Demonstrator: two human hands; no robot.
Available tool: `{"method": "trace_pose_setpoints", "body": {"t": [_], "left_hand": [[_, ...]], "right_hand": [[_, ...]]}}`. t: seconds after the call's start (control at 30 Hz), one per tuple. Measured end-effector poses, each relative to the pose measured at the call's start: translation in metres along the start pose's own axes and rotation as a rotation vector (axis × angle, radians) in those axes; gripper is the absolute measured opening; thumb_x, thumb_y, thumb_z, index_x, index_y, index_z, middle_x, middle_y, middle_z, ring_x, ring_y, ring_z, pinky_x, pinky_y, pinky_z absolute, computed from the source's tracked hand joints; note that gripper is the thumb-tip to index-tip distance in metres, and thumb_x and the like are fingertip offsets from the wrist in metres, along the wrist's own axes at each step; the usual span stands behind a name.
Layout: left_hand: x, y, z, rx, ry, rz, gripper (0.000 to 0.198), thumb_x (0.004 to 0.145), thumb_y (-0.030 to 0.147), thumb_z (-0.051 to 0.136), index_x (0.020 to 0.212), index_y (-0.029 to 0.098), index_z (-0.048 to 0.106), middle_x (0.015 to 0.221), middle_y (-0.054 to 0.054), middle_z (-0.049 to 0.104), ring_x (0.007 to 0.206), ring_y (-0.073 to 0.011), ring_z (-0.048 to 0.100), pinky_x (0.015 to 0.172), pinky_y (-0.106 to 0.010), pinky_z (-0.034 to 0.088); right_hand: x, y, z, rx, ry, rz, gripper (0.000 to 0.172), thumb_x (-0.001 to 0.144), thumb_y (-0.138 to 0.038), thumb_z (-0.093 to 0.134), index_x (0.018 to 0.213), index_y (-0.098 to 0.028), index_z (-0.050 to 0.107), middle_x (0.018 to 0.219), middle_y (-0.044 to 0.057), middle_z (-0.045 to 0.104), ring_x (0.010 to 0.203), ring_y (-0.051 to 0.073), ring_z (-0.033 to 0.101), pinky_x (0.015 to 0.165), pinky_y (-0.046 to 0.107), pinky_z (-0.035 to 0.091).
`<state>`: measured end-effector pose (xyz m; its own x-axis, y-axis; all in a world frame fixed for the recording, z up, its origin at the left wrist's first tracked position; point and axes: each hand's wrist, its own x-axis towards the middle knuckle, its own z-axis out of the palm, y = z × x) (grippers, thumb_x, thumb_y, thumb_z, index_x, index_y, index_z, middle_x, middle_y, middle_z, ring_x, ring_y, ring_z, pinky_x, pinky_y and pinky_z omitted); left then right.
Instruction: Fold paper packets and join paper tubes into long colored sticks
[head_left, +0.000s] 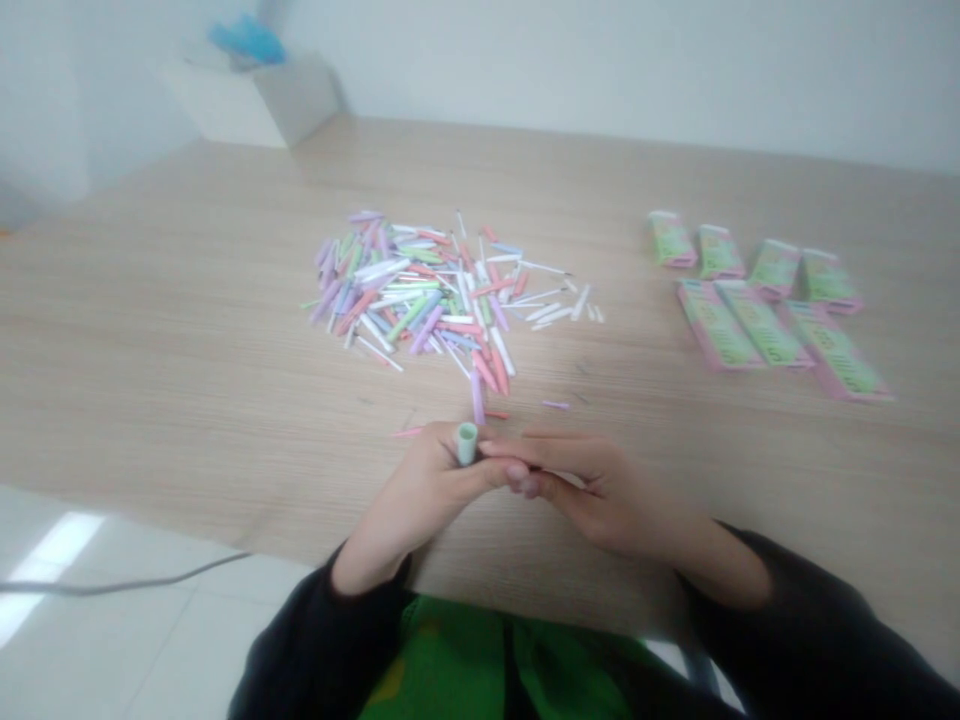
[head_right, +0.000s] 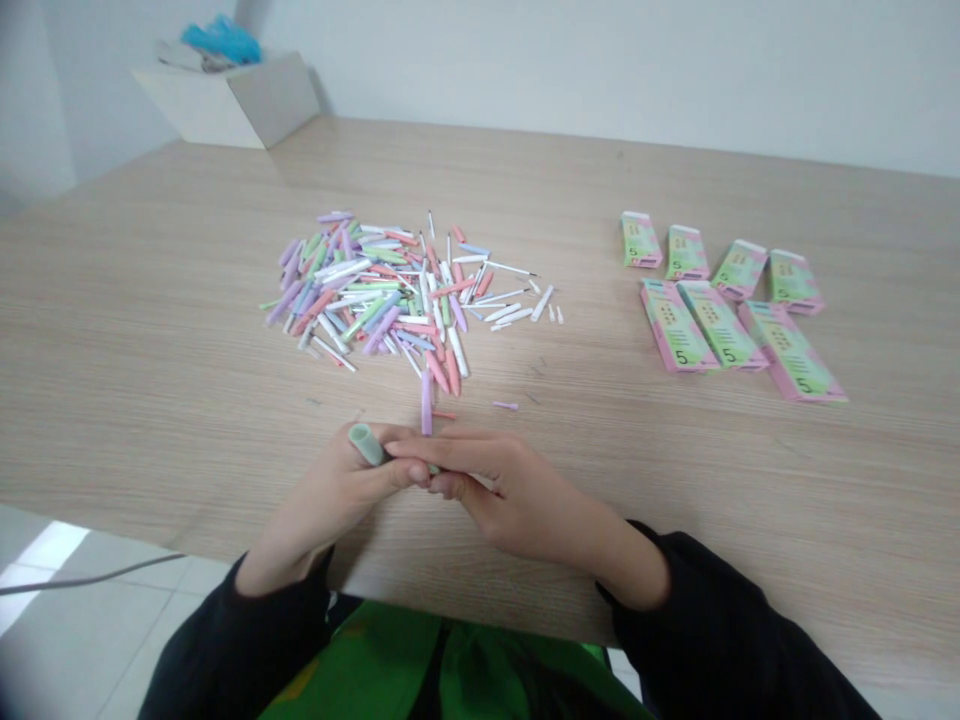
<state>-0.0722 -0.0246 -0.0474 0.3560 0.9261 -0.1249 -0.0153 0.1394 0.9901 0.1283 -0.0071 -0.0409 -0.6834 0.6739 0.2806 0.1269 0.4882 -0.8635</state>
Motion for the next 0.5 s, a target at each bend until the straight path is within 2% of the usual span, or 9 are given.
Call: {"method": "trace_pose_setpoints", "body": {"t": [0.03,0.1,0.2,0.3,0.37,0.5], "left_hand": [[0.002,0.0,0.001,-0.006,-0.019,0.01,0.035,0.081,0.047,0.081,0.066,0.016,0.073,0.069,-0.005,0.074,0.069,-0.0193,0.066,0.073,-0.031,0.053],[0.004,-0.001,0.002,-0.014,-0.03,0.028,0.04,0.082,0.053,0.079,0.068,0.016,0.072,0.071,-0.005,0.073,0.07,-0.0196,0.066,0.074,-0.032,0.053],[0.004,-0.006,0.002,-0.03,-0.025,0.067,0.047,0.081,0.061,0.078,0.074,0.016,0.069,0.072,-0.004,0.068,0.072,-0.0177,0.062,0.074,-0.031,0.05],[0.003,-0.012,0.002,-0.101,-0.015,0.115,0.051,0.081,0.066,0.076,0.085,0.017,0.064,0.071,0.002,0.056,0.064,-0.0127,0.049,0.065,-0.027,0.042],[0.002,-0.015,0.003,-0.194,-0.007,0.105,0.045,0.09,0.063,0.068,0.099,0.019,0.062,0.07,0.005,0.048,0.06,-0.0109,0.041,0.059,-0.026,0.035],[-0.001,-0.018,0.009,-0.343,-0.128,0.066,0.029,0.103,0.047,0.053,0.115,0.021,0.056,0.077,0.003,0.049,0.062,-0.0111,0.041,0.06,-0.026,0.032]], "right_hand": [[0.0,0.001,0.001,0.02,-0.02,0.025,0.049,0.097,-0.011,0.053,0.138,-0.035,0.066,0.112,0.001,0.077,0.089,0.018,0.07,0.082,0.033,0.059],[0.0,0.001,0.002,0.056,-0.031,0.07,0.052,0.095,-0.01,0.054,0.135,-0.04,0.067,0.108,-0.001,0.077,0.083,0.017,0.07,0.078,0.032,0.06],[0.001,0.0,0.001,0.103,0.042,0.093,0.037,0.093,-0.013,0.061,0.119,-0.035,0.075,0.099,-0.001,0.077,0.084,0.018,0.072,0.079,0.032,0.06],[0.002,0.001,-0.007,0.168,0.221,0.154,0.021,0.092,-0.022,0.07,0.111,-0.028,0.075,0.088,0.0,0.078,0.08,0.017,0.075,0.078,0.031,0.061],[0.002,0.001,-0.015,0.192,0.358,0.183,0.018,0.091,-0.029,0.074,0.109,-0.026,0.073,0.084,0.0,0.079,0.079,0.017,0.076,0.078,0.031,0.061],[0.003,-0.007,-0.027,0.082,0.528,0.143,0.012,0.094,-0.035,0.072,0.103,-0.026,0.074,0.091,0.002,0.081,0.085,0.018,0.077,0.085,0.034,0.062]]}}
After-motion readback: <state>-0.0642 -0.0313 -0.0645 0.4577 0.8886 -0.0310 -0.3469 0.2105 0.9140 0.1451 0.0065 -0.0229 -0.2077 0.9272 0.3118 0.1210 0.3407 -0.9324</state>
